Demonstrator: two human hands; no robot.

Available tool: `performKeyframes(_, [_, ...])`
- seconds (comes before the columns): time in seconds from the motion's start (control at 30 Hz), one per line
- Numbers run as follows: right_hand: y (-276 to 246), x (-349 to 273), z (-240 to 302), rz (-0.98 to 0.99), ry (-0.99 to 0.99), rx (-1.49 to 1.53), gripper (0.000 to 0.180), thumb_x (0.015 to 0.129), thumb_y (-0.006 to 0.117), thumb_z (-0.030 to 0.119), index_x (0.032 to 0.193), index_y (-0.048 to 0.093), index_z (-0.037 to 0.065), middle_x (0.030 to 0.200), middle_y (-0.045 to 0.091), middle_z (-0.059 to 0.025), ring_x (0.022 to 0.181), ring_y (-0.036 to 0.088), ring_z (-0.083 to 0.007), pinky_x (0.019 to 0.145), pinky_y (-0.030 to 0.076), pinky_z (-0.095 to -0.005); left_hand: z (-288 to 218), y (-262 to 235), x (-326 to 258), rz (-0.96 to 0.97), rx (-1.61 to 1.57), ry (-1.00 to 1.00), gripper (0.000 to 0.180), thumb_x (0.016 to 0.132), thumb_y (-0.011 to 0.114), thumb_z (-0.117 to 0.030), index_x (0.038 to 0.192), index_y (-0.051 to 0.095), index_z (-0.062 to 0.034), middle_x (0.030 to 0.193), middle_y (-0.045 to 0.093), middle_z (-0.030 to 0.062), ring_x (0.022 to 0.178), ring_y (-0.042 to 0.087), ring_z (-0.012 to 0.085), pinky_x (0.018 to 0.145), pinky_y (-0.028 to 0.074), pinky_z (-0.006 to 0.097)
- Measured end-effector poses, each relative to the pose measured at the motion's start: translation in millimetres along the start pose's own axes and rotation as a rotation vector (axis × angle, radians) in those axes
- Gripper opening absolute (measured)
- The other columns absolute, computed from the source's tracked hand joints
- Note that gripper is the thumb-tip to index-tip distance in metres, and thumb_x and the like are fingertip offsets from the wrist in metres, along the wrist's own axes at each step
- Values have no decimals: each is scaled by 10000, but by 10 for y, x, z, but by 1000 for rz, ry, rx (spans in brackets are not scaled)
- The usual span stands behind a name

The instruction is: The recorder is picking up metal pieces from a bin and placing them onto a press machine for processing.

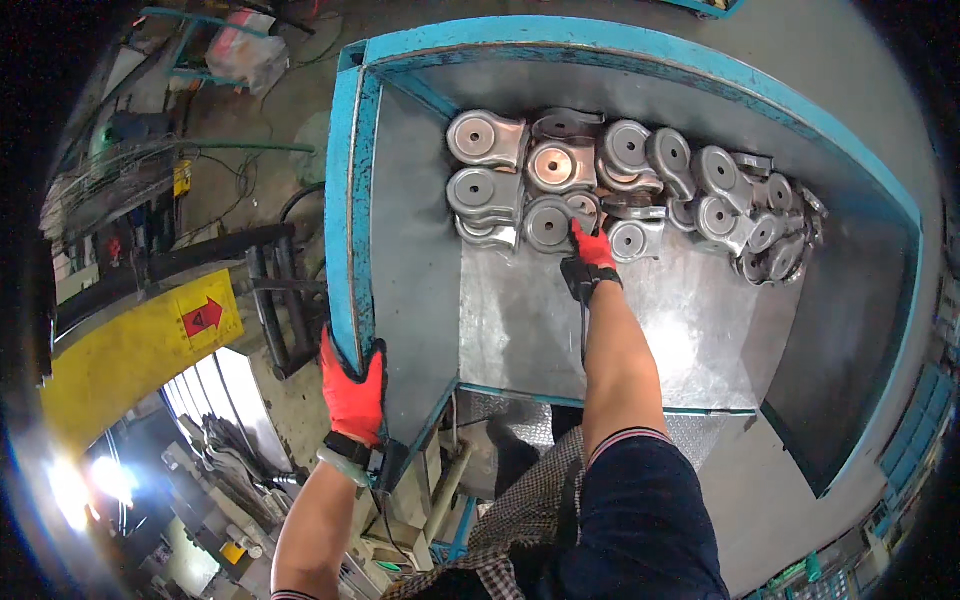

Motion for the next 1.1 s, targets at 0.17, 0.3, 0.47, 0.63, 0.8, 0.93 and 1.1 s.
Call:
performKeyframes(0.17, [-168, 253, 109, -114, -147, -510, 712, 702, 625, 560, 1164, 533, 26, 1137, 578, -149, 1078, 531, -280, 887, 412, -360, -37, -10, 11, 7, -8, 8, 745, 732, 687, -232, 1313, 287, 6, 1185, 460, 242, 1105, 457, 377, 926, 370, 401])
performKeyframes(0.3, [-33, 443, 47, 194, -163, -248, 607, 754, 626, 480, 1169, 535, 46, 1087, 605, -121, 980, 571, -226, 849, 425, -335, -6, -14, -6, 15, -30, -25, 738, 738, 682, -241, 1310, 290, 10, 1187, 459, 247, 1107, 455, 383, 926, 371, 401])
performKeyframes(0.47, [33, 469, -30, 127, -123, -252, 665, 726, 644, 488, 1189, 516, 29, 1136, 563, -146, 1030, 528, -255, 878, 407, -352, 28, 1, -4, 30, -22, -60, 727, 734, 687, -184, 1325, 296, -20, 1241, 435, 225, 1161, 429, 334, 966, 341, 378])
performKeyframes(0.63, [68, 397, -502, -13, -102, -264, 816, 692, 592, 592, 1241, 459, 3, 1302, 397, -238, 1218, 358, -364, 998, 318, -391, -48, -21, 12, 37, -35, -28, 718, 741, 681, -187, 1325, 298, -22, 1238, 437, 227, 1156, 431, 345, 963, 343, 383])
performKeyframes(0.8, [83, 202, -452, -235, -237, -279, 640, 717, 650, 476, 1108, 554, -21, 1161, 523, -196, 1059, 501, -306, 896, 391, -371, -34, -2, 8, 28, -30, -31, 721, 742, 680, -188, 1329, 295, -24, 1236, 437, 232, 1149, 436, 347, 959, 346, 384])
performKeyframes(0.93, [86, 14, -229, -279, -362, -169, 623, 730, 655, 449, 1127, 540, -17, 1139, 550, -177, 1019, 534, -281, 878, 407, -359, -19, 0, 0, 39, -24, -44, 722, 742, 677, -177, 1331, 290, -20, 1236, 439, 226, 1153, 436, 338, 960, 344, 381])
performKeyframes(1.1, [301, 84, -591, 77, -87, 351, 509, 790, 660, 322, 1174, 504, 27, 1010, 598, -71, 851, 571, -167, 715, 469, -307, -28, -3, 8, 45, -78, -61, 722, 745, 674, -179, 1331, 288, -12, 1239, 440, 216, 1159, 431, 330, 960, 343, 379])
Point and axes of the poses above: each hand's wrist, its own x-axis towards the middle knuckle, its own y-axis out of the palm, z = x × y, the point moved 8 cm from there along x, towards the middle knuckle
